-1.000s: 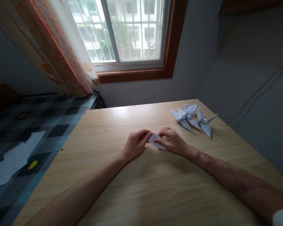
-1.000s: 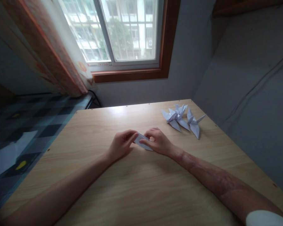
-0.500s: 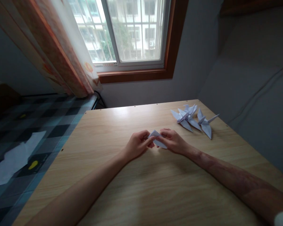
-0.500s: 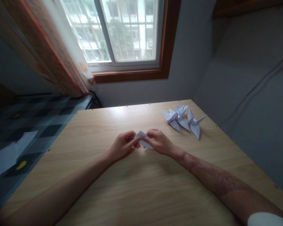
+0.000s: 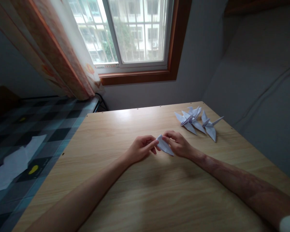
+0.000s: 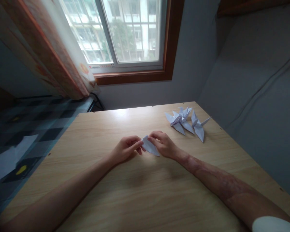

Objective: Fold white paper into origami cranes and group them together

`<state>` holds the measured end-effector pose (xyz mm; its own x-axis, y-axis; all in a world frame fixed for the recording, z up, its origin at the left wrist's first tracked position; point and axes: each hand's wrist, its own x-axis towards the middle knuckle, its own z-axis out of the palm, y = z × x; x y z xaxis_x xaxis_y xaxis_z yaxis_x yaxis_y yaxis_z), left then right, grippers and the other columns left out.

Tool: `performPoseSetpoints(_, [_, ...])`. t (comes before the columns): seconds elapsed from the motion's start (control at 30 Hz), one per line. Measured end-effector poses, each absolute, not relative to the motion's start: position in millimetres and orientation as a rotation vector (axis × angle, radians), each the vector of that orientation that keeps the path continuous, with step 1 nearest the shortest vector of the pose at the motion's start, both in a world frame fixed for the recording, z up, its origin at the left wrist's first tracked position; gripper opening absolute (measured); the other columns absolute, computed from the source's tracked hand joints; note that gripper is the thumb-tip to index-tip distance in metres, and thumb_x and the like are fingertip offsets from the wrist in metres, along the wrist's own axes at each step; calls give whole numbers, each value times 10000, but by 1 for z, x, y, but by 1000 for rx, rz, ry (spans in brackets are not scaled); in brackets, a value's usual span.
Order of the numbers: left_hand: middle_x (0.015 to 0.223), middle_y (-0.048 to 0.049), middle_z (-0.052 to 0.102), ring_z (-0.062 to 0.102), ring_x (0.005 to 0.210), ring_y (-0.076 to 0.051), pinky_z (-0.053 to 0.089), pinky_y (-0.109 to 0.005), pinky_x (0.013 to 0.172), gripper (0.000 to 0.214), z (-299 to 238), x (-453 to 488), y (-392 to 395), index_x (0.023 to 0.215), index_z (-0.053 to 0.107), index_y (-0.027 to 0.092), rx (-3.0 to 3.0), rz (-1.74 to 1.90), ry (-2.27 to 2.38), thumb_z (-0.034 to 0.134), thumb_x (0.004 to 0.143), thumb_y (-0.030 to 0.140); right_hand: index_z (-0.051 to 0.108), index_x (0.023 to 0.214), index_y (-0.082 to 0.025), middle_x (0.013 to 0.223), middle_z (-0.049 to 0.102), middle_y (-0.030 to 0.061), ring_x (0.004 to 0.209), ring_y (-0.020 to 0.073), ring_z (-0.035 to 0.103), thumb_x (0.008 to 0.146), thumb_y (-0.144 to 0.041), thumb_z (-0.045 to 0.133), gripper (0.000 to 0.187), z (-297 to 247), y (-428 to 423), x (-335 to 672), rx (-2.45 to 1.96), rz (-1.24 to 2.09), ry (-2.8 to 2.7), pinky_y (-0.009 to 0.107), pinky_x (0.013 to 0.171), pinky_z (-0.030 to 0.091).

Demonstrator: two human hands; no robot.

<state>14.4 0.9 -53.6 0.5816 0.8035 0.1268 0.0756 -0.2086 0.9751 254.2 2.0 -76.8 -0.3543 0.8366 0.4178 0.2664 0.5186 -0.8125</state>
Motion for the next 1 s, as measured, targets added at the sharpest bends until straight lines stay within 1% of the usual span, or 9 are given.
performPoseSetpoints(0.13, [813,-100,809,740,683,-149,566,-227,651,477,-52,14,-2,889,738,120,1743,785,784,653,1064,555,692,808,-201,772,674,31,773,199,619,1113,-459,569,418,-75,2,254,-930,778,-1903,334,746,447])
performPoseSetpoints(0.23, [787,-82,794,718,651,-132,546,-218,643,496,-52,14,-2,877,736,126,1798,765,775,607,1088,555,704,839,-203,792,679,33,794,202,621,1086,-500,624,394,-75,1,252,-943,809,-1883,328,748,462])
performPoseSetpoints(0.4, [894,-90,807,704,657,-121,536,-220,648,481,-54,15,1,963,747,125,1751,747,756,591,1092,562,671,956,-219,792,613,-8,738,169,560,1024,-596,704,384,-80,0,251,-910,1140,-1725,282,658,460])
performPoseSetpoints(0.5, [954,-99,809,697,662,-120,532,-222,643,458,-56,17,3,1016,753,123,1704,744,756,638,1066,564,639,1011,-223,832,661,-4,732,160,574,1006,-598,736,388,-83,1,252,-902,1278,-1676,267,633,444])
performPoseSetpoints(0.63, [929,-88,791,685,660,-120,503,-212,606,429,-61,17,3,1030,745,122,1656,760,757,732,1006,550,619,1042,-223,912,725,19,773,167,622,966,-594,790,415,-82,1,251,-888,1325,-1656,271,663,484])
performPoseSetpoints(0.73, [880,-70,771,660,642,-116,482,-214,598,419,-63,16,4,995,737,127,1643,769,761,716,1013,545,616,1027,-221,920,737,19,801,171,655,951,-577,812,413,-79,-1,249,-868,1325,-1657,275,699,520])
performPoseSetpoints(0.87, [800,-27,715,581,632,-114,417,-218,584,415,-63,15,6,1013,742,139,1728,784,804,722,1003,553,600,1031,-223,919,744,15,840,182,698,939,-560,830,418,-81,-1,249,-859,1326,-1638,298,765,562])
performPoseSetpoints(0.93, [773,-16,679,533,642,-116,388,-223,586,428,-63,16,7,1004,750,136,1783,814,840,730,994,563,596,1030,-226,876,719,-1,811,179,682,923,-570,843,437,-83,0,249,-880,1312,-1623,292,741,551])
performPoseSetpoints(1.0, [790,-25,666,522,675,-126,396,-233,607,442,-62,16,8,972,754,132,1828,829,841,705,1009,569,602,1004,-223,830,687,-10,767,172,643,921,-605,830,453,-85,1,251,-901,1299,-1624,274,685,517])
